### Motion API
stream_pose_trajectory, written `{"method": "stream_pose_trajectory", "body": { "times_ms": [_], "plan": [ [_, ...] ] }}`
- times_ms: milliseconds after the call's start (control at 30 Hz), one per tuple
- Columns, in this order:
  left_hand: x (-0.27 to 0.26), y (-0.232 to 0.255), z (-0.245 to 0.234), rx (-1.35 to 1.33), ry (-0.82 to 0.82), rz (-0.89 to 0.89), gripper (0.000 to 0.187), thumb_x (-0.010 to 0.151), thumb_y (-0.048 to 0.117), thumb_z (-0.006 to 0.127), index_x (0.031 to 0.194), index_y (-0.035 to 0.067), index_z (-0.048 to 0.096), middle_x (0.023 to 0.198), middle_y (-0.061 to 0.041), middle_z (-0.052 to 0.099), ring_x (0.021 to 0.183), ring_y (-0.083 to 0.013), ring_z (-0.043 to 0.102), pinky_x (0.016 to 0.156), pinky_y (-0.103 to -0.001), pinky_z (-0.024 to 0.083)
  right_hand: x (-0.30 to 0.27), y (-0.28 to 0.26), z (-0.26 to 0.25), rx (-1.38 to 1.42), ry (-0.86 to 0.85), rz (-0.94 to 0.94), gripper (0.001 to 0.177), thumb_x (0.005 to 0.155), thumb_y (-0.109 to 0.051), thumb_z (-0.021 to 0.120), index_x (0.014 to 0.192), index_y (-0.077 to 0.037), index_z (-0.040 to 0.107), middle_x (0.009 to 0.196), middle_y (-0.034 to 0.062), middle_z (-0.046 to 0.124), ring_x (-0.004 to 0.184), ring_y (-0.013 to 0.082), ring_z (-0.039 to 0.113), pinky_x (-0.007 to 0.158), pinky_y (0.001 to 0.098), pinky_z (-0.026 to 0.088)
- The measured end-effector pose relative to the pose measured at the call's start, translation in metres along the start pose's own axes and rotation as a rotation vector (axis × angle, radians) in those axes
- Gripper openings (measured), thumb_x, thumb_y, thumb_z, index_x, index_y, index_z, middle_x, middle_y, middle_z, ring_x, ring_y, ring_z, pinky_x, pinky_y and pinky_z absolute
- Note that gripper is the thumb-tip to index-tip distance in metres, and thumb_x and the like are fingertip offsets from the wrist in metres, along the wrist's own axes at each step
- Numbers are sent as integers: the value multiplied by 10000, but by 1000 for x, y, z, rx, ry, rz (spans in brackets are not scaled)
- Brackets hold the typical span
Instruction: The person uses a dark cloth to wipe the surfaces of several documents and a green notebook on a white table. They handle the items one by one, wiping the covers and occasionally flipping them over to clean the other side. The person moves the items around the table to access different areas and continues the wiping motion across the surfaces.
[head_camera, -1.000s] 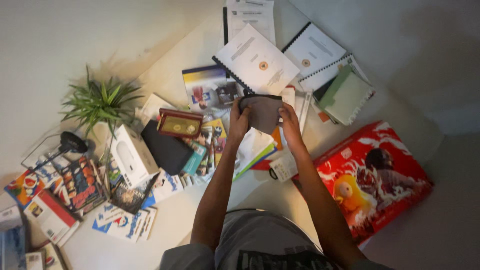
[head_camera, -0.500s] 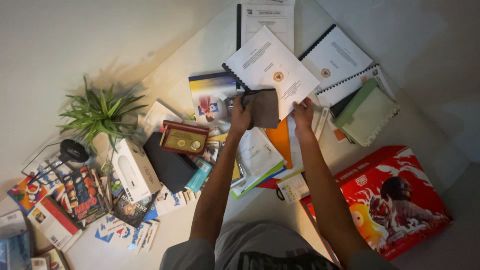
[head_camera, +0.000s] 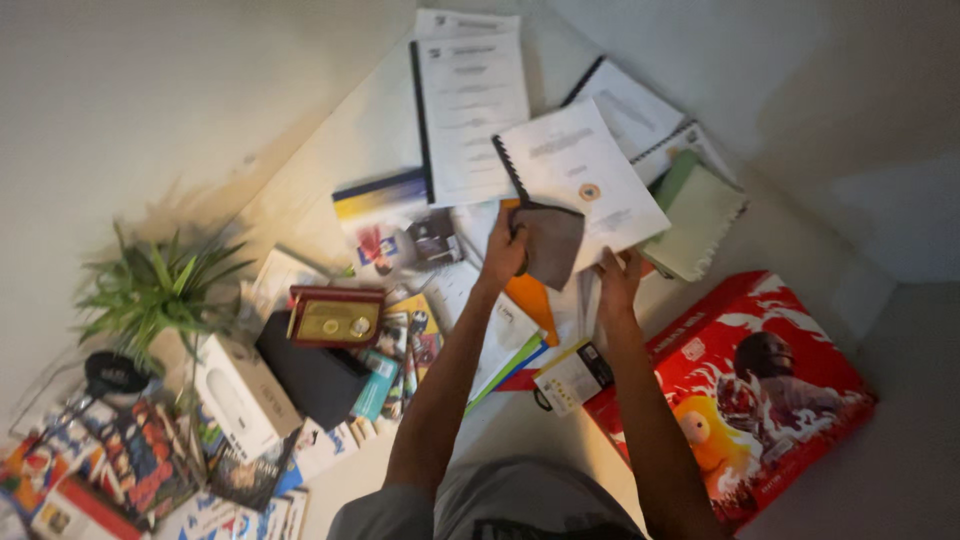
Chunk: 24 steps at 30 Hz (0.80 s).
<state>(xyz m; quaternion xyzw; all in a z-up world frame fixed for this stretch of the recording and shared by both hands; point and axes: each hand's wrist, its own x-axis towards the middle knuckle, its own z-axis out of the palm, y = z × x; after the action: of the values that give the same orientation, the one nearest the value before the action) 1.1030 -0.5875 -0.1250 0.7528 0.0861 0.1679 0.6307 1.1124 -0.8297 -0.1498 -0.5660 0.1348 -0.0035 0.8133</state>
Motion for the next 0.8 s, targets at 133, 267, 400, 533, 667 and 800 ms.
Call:
{"method": "stream_pose_trajectory", "body": {
  "times_ms": [133,267,400,533,667,800],
  "plan": [
    [-3,0,51,136,-154,-43,478,933,185,642,1372,61,502,1061,-225,689,932,-366,705,814,-439,557,-3,-23,-34,-79,186,-28,496,986,-75,642,1430,-75,423,1299,73,527,1077,179,601,830,345,557],
    [-16,9,86,111,-313,18,432,971,209,653,1355,65,518,1052,-224,708,987,-371,700,846,-443,556,-8,-35,-46,-269,258,-114,555,980,-20,620,1497,-48,419,1316,118,533,1051,222,595,807,373,533],
    [-28,16,87,6,-327,-80,378,1002,184,615,1345,53,528,1061,-227,719,985,-348,720,867,-429,550,-12,-38,-37,-439,154,-228,713,900,-85,685,1551,20,415,1482,280,582,1339,387,617,1087,479,518],
    [-25,12,56,-17,-190,-77,472,998,129,586,1433,36,430,1070,-235,698,994,-354,683,880,-428,530,-24,-52,-5,-834,205,-353,1045,849,-227,795,1568,110,116,1553,453,130,1448,555,144,1180,592,204],
    [-11,13,3,50,52,-41,502,1020,89,541,1497,27,398,1120,-225,673,1052,-323,662,921,-433,532,-41,-94,57,-1063,145,-465,1154,830,-240,823,1600,115,40,1599,498,-58,1506,617,-52,1233,614,97],
    [10,30,-54,75,272,244,519,980,29,657,1442,9,422,1234,-279,601,1147,-334,619,1013,-455,507,-46,-107,127,-950,-190,-420,868,930,-182,697,1606,66,212,1663,409,80,1545,533,174,1269,503,239]
  ]
}}
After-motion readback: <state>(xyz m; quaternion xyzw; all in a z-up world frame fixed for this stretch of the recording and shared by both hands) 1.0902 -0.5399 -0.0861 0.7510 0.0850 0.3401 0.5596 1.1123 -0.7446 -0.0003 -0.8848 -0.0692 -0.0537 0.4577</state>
